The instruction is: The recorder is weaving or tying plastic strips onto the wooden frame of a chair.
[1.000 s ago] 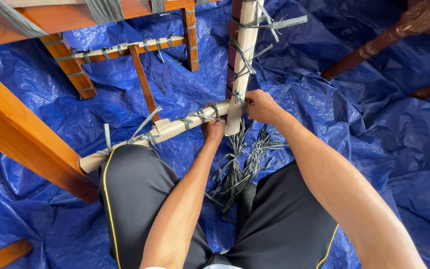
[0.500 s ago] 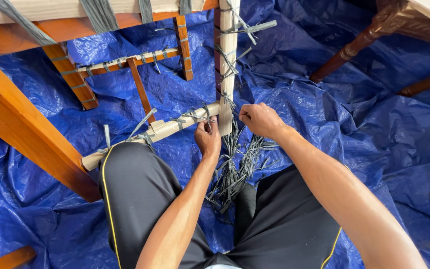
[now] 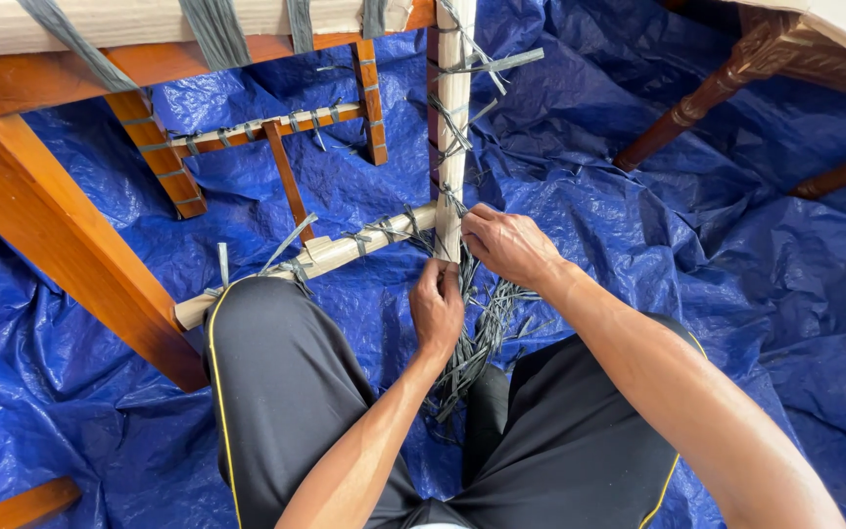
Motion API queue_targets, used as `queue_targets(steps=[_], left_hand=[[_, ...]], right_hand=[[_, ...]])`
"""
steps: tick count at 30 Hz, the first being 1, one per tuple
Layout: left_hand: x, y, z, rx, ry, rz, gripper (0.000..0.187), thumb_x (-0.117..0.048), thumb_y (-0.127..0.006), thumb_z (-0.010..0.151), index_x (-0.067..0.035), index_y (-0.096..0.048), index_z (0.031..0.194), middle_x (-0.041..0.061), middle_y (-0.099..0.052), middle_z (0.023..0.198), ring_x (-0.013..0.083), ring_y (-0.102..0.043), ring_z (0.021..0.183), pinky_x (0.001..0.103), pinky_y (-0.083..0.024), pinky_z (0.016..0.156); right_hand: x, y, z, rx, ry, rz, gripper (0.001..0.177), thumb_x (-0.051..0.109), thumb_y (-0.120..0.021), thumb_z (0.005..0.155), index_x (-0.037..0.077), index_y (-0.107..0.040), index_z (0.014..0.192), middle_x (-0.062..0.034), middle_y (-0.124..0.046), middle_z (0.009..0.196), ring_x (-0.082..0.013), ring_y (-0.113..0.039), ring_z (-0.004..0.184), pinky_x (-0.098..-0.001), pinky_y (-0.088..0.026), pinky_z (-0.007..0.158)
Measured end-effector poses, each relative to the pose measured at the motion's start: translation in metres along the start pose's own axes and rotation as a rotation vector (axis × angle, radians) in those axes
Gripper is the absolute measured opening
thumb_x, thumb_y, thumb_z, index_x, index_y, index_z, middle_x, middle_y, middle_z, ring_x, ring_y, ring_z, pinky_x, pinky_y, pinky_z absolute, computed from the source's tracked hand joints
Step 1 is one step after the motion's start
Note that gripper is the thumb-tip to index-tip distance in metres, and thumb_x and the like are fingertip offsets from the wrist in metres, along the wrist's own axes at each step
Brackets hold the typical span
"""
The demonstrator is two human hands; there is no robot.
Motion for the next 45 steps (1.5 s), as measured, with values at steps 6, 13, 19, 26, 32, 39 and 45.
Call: queue_targets(steps=[6, 13, 19, 26, 32, 39, 45], left_hand=[[-0.027, 0.004, 0.002, 0.086, -0.050, -0.023, 0.019, -0.016, -0.060, 0.101, -0.001, -0.060, 0.088, 0.008, -0.058, 0.067, 0.0194, -0.051, 0.056, 0.038, -0.040, 0.054], [-0.056, 0.022, 0.014, 0.059, -0.167, 0.034, 0.021, -0.014, -0.062, 0.100, -0.001, -0.057, 0.084, 0.007, -0.052, 0.068, 0.0177, -0.048, 0.056, 0.036, -0.040, 0.054], [-0.063, 0.020, 0.003, 0.139, -0.220, 0.080, 0.016, -0.011, -0.063, 0.099, -0.001, -0.057, 0.087, 0.008, -0.054, 0.072, 0.0209, -0.052, 0.059, 0.037, -0.042, 0.057], [-0.079, 0.018, -0.001, 0.217, -0.289, 0.115, 0.010, -0.009, -0.063, 0.099, -0.002, -0.061, 0.092, 0.010, -0.062, 0.079, 0.0243, -0.060, 0.063, 0.038, -0.046, 0.058], [-0.079, 0.014, -0.001, 0.249, -0.286, 0.102, 0.009, -0.009, -0.064, 0.099, -0.002, -0.062, 0.093, 0.009, -0.063, 0.079, 0.0232, -0.061, 0.062, 0.037, -0.047, 0.056], [-0.079, 0.020, 0.012, 0.213, -0.290, 0.052, 0.013, -0.012, -0.064, 0.101, -0.002, -0.062, 0.093, 0.008, -0.061, 0.078, 0.0183, -0.057, 0.059, 0.034, -0.045, 0.055], [-0.069, 0.028, 0.034, 0.130, -0.256, -0.029, 0.014, -0.012, -0.065, 0.102, -0.002, -0.064, 0.092, 0.004, -0.060, 0.076, 0.0147, -0.054, 0.060, 0.032, -0.044, 0.055]], right_hand=[[-0.001, 0.000, -0.001, -0.011, 0.026, 0.076, 0.016, 0.013, -0.064, 0.090, 0.004, -0.061, 0.103, -0.0122, -0.069, 0.094, -0.0367, -0.069, 0.085, -0.0482, -0.054, 0.070], [-0.009, -0.005, 0.005, -0.029, -0.016, 0.185, 0.020, 0.015, -0.066, 0.090, 0.004, -0.062, 0.107, -0.0151, -0.075, 0.092, -0.0369, -0.072, 0.086, -0.0475, -0.056, 0.072], [-0.012, -0.007, 0.013, -0.013, -0.079, 0.205, 0.019, 0.019, -0.069, 0.090, 0.006, -0.067, 0.105, -0.0146, -0.076, 0.091, -0.0364, -0.072, 0.087, -0.0465, -0.056, 0.073], [-0.018, -0.009, 0.017, -0.054, -0.108, 0.265, 0.019, 0.022, -0.072, 0.089, 0.008, -0.075, 0.100, -0.0128, -0.077, 0.090, -0.0341, -0.073, 0.084, -0.0434, -0.057, 0.072], [-0.010, -0.002, 0.023, -0.008, -0.179, 0.242, 0.021, 0.027, -0.074, 0.091, 0.008, -0.076, 0.101, -0.0136, -0.076, 0.086, -0.0357, -0.072, 0.081, -0.0443, -0.056, 0.070], [-0.013, -0.019, 0.026, -0.002, 0.011, 0.230, 0.019, 0.019, -0.071, 0.090, 0.008, -0.077, 0.103, -0.0128, -0.075, 0.098, -0.0367, -0.070, 0.091, -0.0465, -0.055, 0.077], [0.003, -0.007, 0.021, -0.017, 0.126, 0.243, 0.023, 0.012, -0.068, 0.084, 0.006, -0.076, 0.105, -0.0121, -0.073, 0.103, -0.0357, -0.069, 0.097, -0.0455, -0.055, 0.081]])
Point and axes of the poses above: each hand's wrist, its own z-axis towards the middle knuckle, its own y-axis out of the back of the hand, x = y × z, the point moved 5 cm from there along z, towards the middle knuckle
